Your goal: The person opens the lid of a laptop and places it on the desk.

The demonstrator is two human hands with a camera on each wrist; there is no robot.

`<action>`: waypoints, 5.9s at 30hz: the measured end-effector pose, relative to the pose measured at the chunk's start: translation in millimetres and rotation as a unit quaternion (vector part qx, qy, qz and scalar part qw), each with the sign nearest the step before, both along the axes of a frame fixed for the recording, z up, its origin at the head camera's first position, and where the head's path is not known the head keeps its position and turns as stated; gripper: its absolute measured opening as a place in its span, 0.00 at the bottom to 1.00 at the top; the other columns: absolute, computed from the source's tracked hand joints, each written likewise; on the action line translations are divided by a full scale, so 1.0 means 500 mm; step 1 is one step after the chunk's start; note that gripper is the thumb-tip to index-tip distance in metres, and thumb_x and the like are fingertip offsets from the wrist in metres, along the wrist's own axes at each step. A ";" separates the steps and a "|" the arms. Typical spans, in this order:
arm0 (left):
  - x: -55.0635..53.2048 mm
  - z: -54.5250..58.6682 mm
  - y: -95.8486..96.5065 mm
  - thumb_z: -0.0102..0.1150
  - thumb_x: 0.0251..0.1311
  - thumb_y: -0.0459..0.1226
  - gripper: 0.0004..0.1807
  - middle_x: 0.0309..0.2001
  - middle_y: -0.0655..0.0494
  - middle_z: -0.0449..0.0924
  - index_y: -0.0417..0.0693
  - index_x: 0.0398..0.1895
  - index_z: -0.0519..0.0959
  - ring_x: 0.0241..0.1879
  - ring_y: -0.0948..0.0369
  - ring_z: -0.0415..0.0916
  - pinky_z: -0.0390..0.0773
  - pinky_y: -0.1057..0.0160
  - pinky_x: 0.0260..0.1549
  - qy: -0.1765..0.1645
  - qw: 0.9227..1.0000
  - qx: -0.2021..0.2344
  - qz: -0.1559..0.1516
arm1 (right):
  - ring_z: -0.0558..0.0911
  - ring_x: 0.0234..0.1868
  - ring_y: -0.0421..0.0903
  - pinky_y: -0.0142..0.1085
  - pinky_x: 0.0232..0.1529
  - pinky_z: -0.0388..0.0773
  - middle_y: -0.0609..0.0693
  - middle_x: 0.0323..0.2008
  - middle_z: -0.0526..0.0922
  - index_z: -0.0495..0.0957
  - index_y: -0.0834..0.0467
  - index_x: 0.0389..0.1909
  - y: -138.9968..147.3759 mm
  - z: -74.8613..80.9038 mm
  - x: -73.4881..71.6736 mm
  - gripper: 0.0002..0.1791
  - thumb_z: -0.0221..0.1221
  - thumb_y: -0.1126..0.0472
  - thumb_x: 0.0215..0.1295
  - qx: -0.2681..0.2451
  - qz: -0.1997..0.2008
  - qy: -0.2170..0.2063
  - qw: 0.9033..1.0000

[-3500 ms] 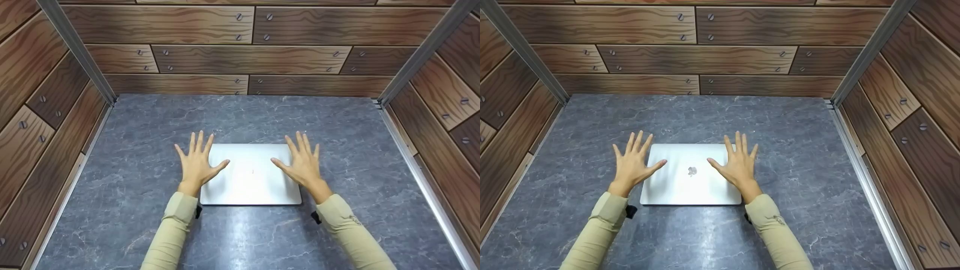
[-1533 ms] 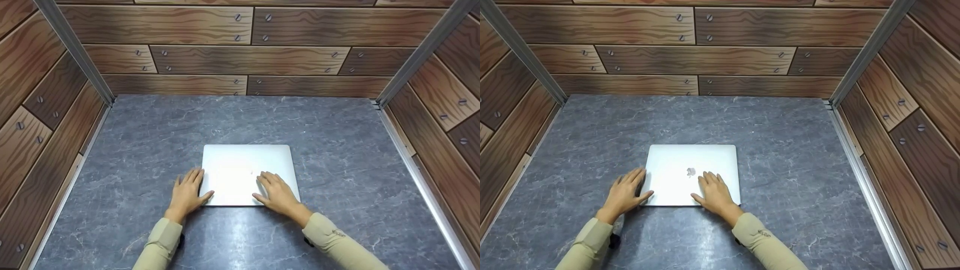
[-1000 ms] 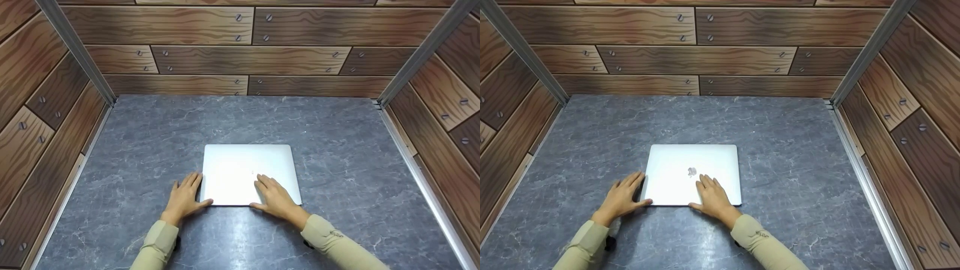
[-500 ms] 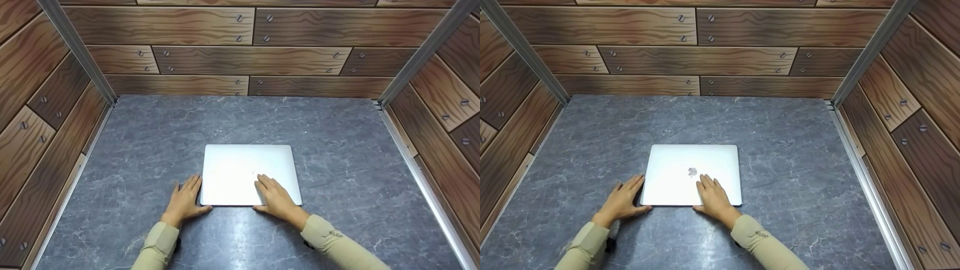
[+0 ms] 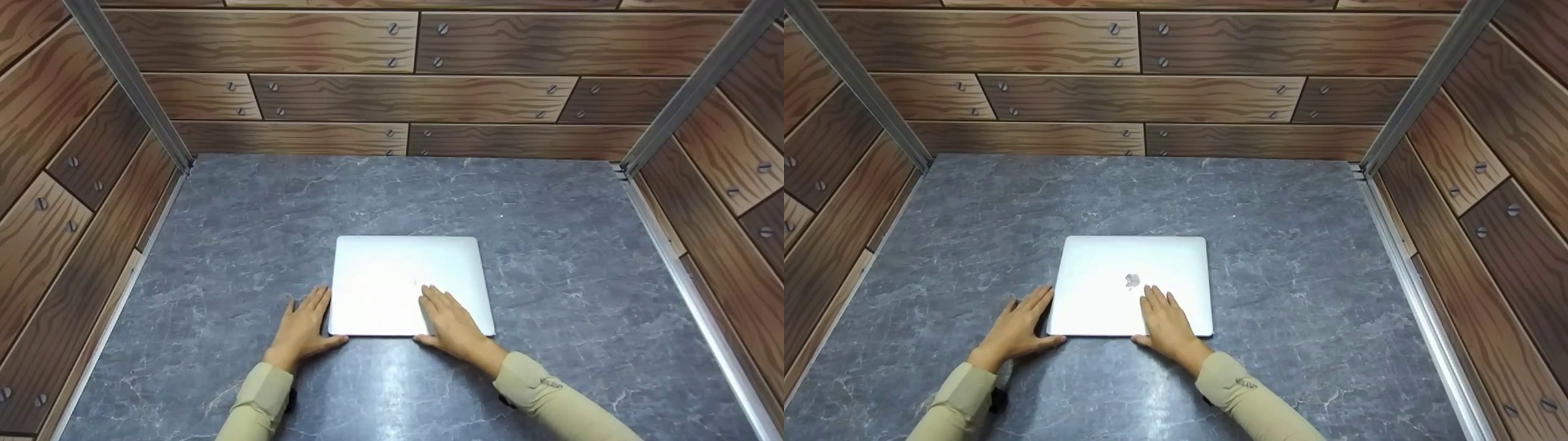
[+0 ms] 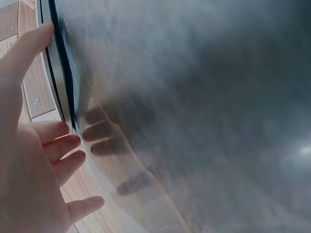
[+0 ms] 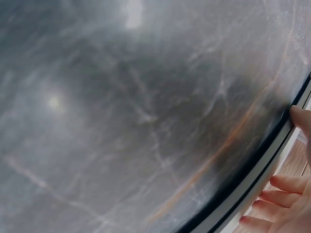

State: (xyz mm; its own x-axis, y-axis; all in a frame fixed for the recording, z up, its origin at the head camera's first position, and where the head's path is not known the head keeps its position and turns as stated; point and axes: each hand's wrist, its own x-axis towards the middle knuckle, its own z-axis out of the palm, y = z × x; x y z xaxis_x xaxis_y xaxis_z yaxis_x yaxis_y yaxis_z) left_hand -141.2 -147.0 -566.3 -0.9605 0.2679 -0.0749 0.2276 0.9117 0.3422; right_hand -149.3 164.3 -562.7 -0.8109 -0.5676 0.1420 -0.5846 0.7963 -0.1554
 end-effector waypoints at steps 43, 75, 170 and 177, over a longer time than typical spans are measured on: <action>-0.010 -0.005 0.009 0.64 0.55 0.54 0.50 0.75 0.38 0.54 0.36 0.73 0.55 0.76 0.46 0.52 0.56 0.44 0.74 -0.041 0.998 0.036 -0.025 | 0.85 0.47 0.54 0.40 0.49 0.85 0.59 0.45 0.86 0.81 0.64 0.40 0.009 0.006 -0.006 0.27 0.73 0.49 0.44 -0.083 0.065 0.192 0.976; -0.015 0.004 0.013 0.69 0.52 0.50 0.52 0.75 0.39 0.52 0.36 0.74 0.54 0.76 0.44 0.50 0.54 0.42 0.74 -0.046 0.994 0.094 -0.022 | 0.86 0.44 0.53 0.40 0.48 0.85 0.56 0.42 0.86 0.83 0.62 0.39 -0.004 0.031 0.002 0.22 0.73 0.56 0.43 -0.153 0.047 0.259 0.952; -0.011 0.016 0.035 0.65 0.55 0.48 0.48 0.73 0.29 0.51 0.24 0.69 0.57 0.75 0.38 0.50 0.59 0.39 0.71 -0.038 0.996 0.060 -0.048 | 0.87 0.44 0.54 0.43 0.50 0.84 0.59 0.39 0.88 0.84 0.66 0.37 -0.055 0.148 -0.085 0.14 0.70 0.68 0.47 -0.235 -0.030 0.376 0.896; -0.011 0.016 0.035 0.65 0.55 0.49 0.49 0.74 0.30 0.50 0.25 0.70 0.56 0.75 0.39 0.49 0.58 0.39 0.71 -0.050 0.996 0.055 -0.042 | 0.88 0.37 0.54 0.43 0.46 0.85 0.58 0.32 0.88 0.85 0.66 0.29 -0.065 0.139 -0.097 0.04 0.67 0.71 0.52 -0.279 -0.013 0.416 0.866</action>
State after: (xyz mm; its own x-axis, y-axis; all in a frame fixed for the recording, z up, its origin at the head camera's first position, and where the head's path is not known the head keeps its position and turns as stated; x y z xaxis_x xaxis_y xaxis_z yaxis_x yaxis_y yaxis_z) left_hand -146.8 -129.5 -558.5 -0.9237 0.3587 -0.1345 0.2610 0.8463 0.4644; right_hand -197.8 131.9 -493.0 -0.3079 -0.2064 0.9288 -0.6620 0.7476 -0.0533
